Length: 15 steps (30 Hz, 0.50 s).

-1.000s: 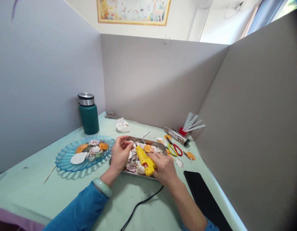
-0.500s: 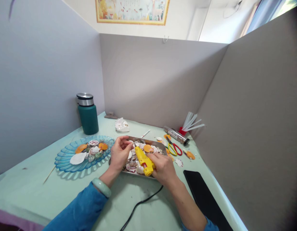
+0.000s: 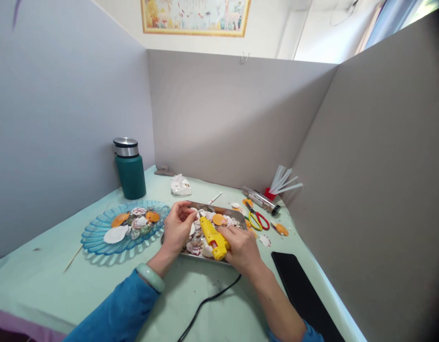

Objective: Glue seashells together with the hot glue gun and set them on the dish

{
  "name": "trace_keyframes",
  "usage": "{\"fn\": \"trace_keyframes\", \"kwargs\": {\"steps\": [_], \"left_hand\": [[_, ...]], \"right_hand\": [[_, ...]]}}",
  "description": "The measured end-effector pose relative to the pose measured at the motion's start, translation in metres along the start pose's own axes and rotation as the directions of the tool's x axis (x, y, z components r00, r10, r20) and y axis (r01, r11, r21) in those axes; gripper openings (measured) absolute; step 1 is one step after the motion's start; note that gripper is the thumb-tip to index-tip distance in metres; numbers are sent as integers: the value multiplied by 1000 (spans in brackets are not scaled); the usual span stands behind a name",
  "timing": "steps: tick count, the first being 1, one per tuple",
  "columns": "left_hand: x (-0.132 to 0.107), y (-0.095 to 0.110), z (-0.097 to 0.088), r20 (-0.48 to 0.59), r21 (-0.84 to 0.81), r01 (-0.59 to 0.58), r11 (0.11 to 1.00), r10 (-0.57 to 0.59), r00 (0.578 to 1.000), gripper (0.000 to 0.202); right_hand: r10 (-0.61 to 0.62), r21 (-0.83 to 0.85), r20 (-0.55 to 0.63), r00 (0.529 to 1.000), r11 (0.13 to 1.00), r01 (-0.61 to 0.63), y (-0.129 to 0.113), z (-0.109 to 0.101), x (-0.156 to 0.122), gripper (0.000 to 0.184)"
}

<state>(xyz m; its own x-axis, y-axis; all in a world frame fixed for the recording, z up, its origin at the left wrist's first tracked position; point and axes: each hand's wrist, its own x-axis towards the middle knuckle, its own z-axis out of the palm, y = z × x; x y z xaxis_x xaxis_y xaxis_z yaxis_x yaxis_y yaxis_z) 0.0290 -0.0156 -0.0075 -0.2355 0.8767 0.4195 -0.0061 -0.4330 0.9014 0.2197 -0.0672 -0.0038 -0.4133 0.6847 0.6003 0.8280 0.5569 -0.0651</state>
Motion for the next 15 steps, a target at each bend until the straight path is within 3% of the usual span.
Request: {"fn": "trace_keyframes", "kwargs": {"steps": [15], "left_hand": [[-2, 6, 0, -24, 89, -45, 995, 47, 999, 30]], "right_hand": [[-1, 26, -7, 1000, 1000, 1, 1, 0, 0, 34]]}}
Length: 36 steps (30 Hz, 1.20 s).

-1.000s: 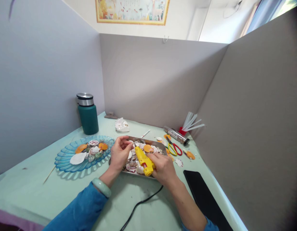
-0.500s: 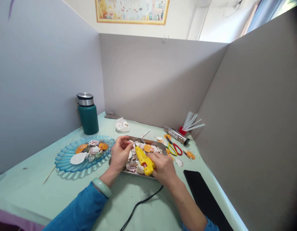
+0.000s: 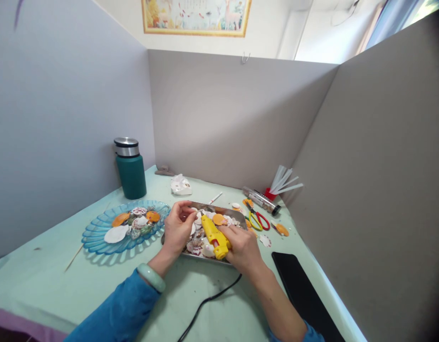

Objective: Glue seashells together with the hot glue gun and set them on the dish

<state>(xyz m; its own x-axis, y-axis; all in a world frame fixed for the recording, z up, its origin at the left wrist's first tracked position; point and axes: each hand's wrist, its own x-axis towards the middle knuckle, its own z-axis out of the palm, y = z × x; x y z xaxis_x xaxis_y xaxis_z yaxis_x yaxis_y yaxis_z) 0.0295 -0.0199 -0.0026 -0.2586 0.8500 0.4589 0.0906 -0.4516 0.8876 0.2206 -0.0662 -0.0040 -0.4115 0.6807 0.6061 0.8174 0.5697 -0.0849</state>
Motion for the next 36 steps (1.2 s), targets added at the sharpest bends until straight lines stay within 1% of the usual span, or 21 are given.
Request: {"fn": "trace_keyframes", "kwargs": {"steps": [5, 11, 17, 27, 31, 36], "left_hand": [[-1, 0, 0, 6, 26, -4, 1000, 4, 1000, 30], [0, 0, 0, 19, 12, 1, 1000, -1, 1000, 29], [-1, 2, 0, 10, -9, 12, 1000, -12, 1000, 31], [0, 1, 1, 8, -43, 17, 999, -17, 1000, 30], [-1, 1, 1, 16, -30, 9, 1000, -9, 1000, 30], [-1, 0, 1, 17, -20, 13, 1000, -13, 1000, 30]], "right_hand": [[-1, 7, -6, 1000, 1000, 1, 0, 0, 1, 35], [11, -10, 3, 1000, 1000, -11, 0, 0, 0, 35], [31, 10, -20, 999, 999, -31, 1, 1, 0, 35], [-1, 21, -12, 1000, 1000, 1, 0, 0, 0, 37], [25, 2, -4, 1000, 1000, -25, 1, 1, 0, 38], [22, 40, -34, 999, 999, -20, 2, 3, 0, 38]]}}
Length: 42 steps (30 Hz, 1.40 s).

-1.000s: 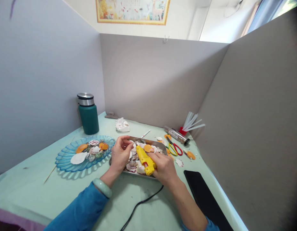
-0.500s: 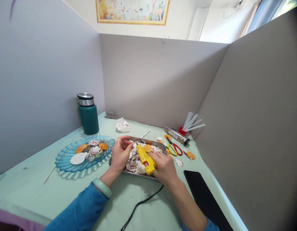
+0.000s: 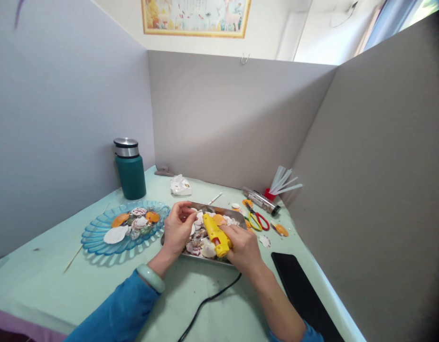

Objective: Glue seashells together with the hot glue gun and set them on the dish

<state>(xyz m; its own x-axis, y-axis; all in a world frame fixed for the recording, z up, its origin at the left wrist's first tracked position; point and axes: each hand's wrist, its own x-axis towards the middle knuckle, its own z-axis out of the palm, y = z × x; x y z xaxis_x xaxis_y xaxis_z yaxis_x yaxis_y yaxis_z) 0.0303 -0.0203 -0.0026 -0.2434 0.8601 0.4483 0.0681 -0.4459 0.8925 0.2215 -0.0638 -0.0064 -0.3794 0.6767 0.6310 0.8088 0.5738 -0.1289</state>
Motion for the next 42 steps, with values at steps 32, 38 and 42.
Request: {"fn": "trace_keyframes", "kwargs": {"steps": [32, 38, 42], "left_hand": [[-1, 0, -1, 13, 15, -15, 1000, 15, 1000, 29], [0, -2, 0, 12, 16, -36, 999, 36, 999, 28], [-1, -1, 0, 15, 18, -34, 999, 34, 999, 29]], "right_hand": [[9, -7, 25, 1000, 1000, -9, 0, -1, -1, 33], [-6, -26, 43, 999, 1000, 7, -3, -2, 0, 32], [16, -24, 38, 999, 1000, -15, -2, -1, 0, 36]]}}
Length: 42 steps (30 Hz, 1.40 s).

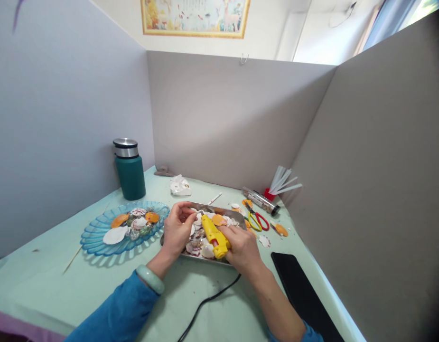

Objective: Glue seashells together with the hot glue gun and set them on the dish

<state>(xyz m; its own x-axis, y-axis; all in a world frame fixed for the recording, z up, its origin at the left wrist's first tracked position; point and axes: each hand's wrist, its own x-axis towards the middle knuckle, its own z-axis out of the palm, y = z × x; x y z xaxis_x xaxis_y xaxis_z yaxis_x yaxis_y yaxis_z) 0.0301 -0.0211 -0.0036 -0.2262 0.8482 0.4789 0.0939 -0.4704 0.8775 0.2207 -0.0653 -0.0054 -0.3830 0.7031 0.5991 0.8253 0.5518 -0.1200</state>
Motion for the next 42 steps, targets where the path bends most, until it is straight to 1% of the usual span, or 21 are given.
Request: {"fn": "trace_keyframes", "kwargs": {"steps": [5, 11, 17, 23, 30, 37, 42], "left_hand": [[0, 2, 0, -2, -9, 5, 1000, -5, 1000, 29], [0, 1, 0, -8, -15, 9, 1000, -9, 1000, 29], [-1, 3, 0, -9, -26, 4, 1000, -4, 1000, 29], [-1, 4, 0, -6, -25, -2, 1000, 1, 1000, 28], [0, 2, 0, -10, -12, 10, 1000, -10, 1000, 29], [0, 3, 0, -22, -5, 6, 1000, -6, 1000, 29], [-1, 2, 0, -26, -13, 8, 1000, -9, 1000, 29]], "right_hand": [[19, 30, -24, 1000, 999, -18, 2, 2, -1, 39], [12, 152, -117, 993, 988, 6, 4, 3, 0, 37], [4, 175, -81, 997, 984, 10, 6, 4, 0, 38], [5, 200, -71, 997, 980, 9, 4, 2, 0, 35], [-14, 181, -68, 998, 983, 26, 1, -1, 2, 34], [-12, 123, -48, 999, 992, 17, -1, -2, 2, 35], [9, 153, -48, 999, 988, -2, 1, 0, 1, 36]]}}
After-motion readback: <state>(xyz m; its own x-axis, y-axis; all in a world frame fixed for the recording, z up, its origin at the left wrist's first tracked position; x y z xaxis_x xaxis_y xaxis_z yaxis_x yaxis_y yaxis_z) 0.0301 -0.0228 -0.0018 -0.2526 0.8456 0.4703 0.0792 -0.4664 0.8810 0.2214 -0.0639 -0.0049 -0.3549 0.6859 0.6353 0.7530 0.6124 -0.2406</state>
